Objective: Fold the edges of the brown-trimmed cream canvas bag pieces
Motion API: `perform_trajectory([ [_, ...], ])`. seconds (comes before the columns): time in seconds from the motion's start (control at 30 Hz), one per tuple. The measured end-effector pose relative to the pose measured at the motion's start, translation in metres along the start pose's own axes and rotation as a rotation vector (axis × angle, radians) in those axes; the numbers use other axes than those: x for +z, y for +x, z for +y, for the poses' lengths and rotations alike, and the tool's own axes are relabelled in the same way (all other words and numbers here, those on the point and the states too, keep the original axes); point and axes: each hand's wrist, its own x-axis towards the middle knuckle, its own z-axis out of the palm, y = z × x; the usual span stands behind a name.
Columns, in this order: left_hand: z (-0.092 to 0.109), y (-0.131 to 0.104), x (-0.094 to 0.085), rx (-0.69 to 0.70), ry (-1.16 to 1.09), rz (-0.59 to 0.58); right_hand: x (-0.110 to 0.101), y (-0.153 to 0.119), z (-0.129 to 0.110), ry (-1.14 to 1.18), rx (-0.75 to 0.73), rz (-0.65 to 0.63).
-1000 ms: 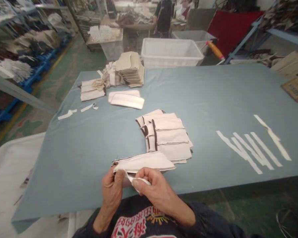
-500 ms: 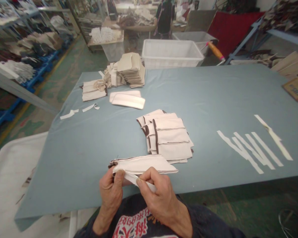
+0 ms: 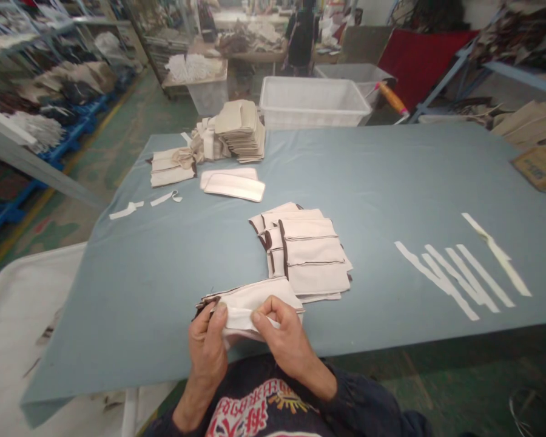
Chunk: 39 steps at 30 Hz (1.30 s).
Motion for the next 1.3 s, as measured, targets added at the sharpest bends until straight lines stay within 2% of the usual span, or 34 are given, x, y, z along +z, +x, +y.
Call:
perform_trajectory([
  [0.07, 0.001, 0.003, -0.001, -0.054, -0.055, 0.01, -0.003, 0.002, 0.004, -0.027, 0.008, -0.022],
  [0.17, 0.009, 0.013, -0.01, -0.02, 0.08, -0.059, -0.014, -0.002, 0.008, -0.132, 0.008, -0.051],
  [0.33, 0.042, 0.026, -0.016, 0.106, 0.376, -0.255, -0.058, -0.018, 0.006, -0.405, 0.071, -0.171],
  [0.43, 0.064, 0.03, -0.009, 0.189, 0.452, -0.372, -0.088, -0.022, -0.006, -0.563, -0.006, -0.066],
  [0.53, 0.087, 0.039, 0.001, 0.263, 0.514, -0.498, -0.104, -0.018, -0.031, -0.552, -0.176, 0.032],
  [0.63, 0.111, 0.049, 0.011, 0.322, 0.582, -0.657, -0.099, -0.006, -0.061, -0.47, -0.389, 0.002],
  [0.77, 0.144, 0.052, 0.022, 0.344, 0.615, -0.877, -0.076, 0.019, -0.097, -0.346, -0.765, -0.094],
  [0.87, 0.159, 0.046, 0.028, 0.304, 0.632, -0.996, -0.064, 0.038, -0.113, -0.332, -0.982, -0.215],
  [0.93, 0.162, 0.042, 0.029, 0.243, 0.658, -1.069, -0.062, 0.047, -0.117, -0.384, -1.063, -0.262],
  [1.03, 0.16, 0.039, 0.029, 0.178, 0.692, -1.062, -0.064, 0.053, -0.114, -0.52, -1.069, -0.279],
  [1.13, 0.153, 0.039, 0.025, 0.126, 0.645, -1.006, -0.065, 0.052, -0.107, -0.635, -0.984, -0.345],
  [1.2, 0.149, 0.039, 0.023, 0.129, 0.609, -0.988, -0.064, 0.049, -0.102, -0.628, -0.904, -0.408],
  [1.3, 0.145, 0.037, 0.019, 0.19, 0.591, -0.989, -0.062, 0.043, -0.098, -0.483, -0.78, -0.489],
])
